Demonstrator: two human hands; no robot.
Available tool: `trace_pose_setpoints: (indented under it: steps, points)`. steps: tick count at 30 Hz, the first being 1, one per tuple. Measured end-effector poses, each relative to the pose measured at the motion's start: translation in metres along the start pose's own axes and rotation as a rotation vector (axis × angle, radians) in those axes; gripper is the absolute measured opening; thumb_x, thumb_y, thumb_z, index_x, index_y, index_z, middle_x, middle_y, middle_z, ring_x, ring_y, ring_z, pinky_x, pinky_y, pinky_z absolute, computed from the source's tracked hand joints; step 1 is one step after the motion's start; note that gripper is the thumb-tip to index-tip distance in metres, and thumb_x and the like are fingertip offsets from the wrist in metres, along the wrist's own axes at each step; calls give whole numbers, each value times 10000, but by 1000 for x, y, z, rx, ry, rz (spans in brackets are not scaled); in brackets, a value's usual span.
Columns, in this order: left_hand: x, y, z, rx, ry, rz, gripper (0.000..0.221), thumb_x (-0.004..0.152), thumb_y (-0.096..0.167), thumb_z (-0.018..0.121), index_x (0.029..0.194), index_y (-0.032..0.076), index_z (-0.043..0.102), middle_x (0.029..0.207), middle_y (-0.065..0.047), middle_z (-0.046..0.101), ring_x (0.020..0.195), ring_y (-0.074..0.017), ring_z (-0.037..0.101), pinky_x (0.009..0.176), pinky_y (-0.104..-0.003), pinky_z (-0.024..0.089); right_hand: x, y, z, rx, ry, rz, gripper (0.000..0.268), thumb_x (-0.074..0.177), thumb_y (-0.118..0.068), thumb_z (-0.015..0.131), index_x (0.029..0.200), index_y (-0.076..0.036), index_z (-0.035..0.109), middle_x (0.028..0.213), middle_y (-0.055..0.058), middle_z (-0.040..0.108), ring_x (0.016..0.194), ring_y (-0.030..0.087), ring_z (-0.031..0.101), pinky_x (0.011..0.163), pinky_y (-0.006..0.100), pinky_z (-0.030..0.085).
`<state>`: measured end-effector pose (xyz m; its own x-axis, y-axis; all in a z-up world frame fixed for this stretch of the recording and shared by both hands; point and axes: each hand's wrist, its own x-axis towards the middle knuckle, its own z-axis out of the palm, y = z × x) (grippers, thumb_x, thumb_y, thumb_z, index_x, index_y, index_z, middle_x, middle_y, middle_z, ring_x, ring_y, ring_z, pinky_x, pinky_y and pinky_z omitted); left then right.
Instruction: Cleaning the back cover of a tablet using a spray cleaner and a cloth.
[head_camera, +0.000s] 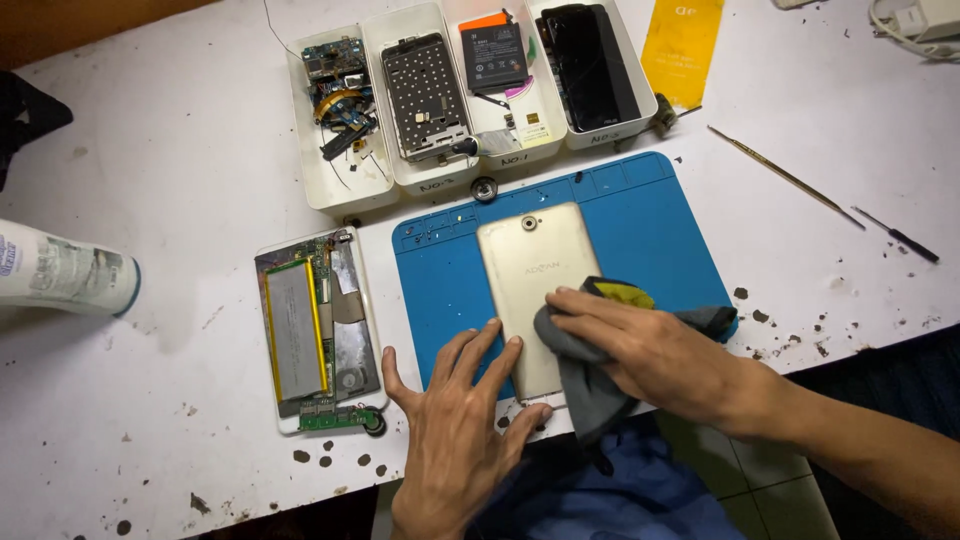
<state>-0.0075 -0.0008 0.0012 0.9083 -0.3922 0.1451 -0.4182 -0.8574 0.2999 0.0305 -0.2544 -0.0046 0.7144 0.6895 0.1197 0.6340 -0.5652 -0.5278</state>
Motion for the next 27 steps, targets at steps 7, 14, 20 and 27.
trace_pose_setpoints:
  steps: [7, 14, 20, 27]
  points:
    - [-5, 0, 2, -6, -16, -4, 624, 799, 556, 786, 1330, 264, 639, 1483, 14, 538, 1354, -203, 479, 1024, -832, 90, -36, 22, -69, 310, -372, -42, 474, 841, -7, 641, 1313, -49, 654, 1480, 126, 616, 1325, 291, 633, 1083, 379, 500]
    - [-15, -12, -5, -81, 121, 68, 530, 872, 530, 726, 1265, 180, 663, 1411, -28, 628, 1335, -214, 551, 1109, -733, 103, -48, 71, -89, -340, 233, 454, 348, 879, -227, 753, 1173, -91, 625, 1150, 83, 677, 1029, 279, 669, 965, 449, 522]
    - [-19, -22, -6, -152, 274, 35, 272, 897, 229, 767, 1143, 121, 720, 1225, -36, 737, 1167, -218, 678, 1170, -616, 245, -63, 34, -39, -630, 550, 519, 445, 1020, -266, 739, 1377, 0, 738, 1467, 242, 700, 1376, 413, 589, 1170, 603, 273]
    - [-14, -3, 6, -285, 297, 108, 234, 933, 31, 670, 1166, 51, 668, 1219, -91, 755, 1128, -278, 704, 1156, -640, 332, -52, -29, 30, -205, 483, 512, 403, 939, -260, 686, 1315, -120, 727, 1065, 81, 720, 1068, 224, 645, 862, 427, 458]
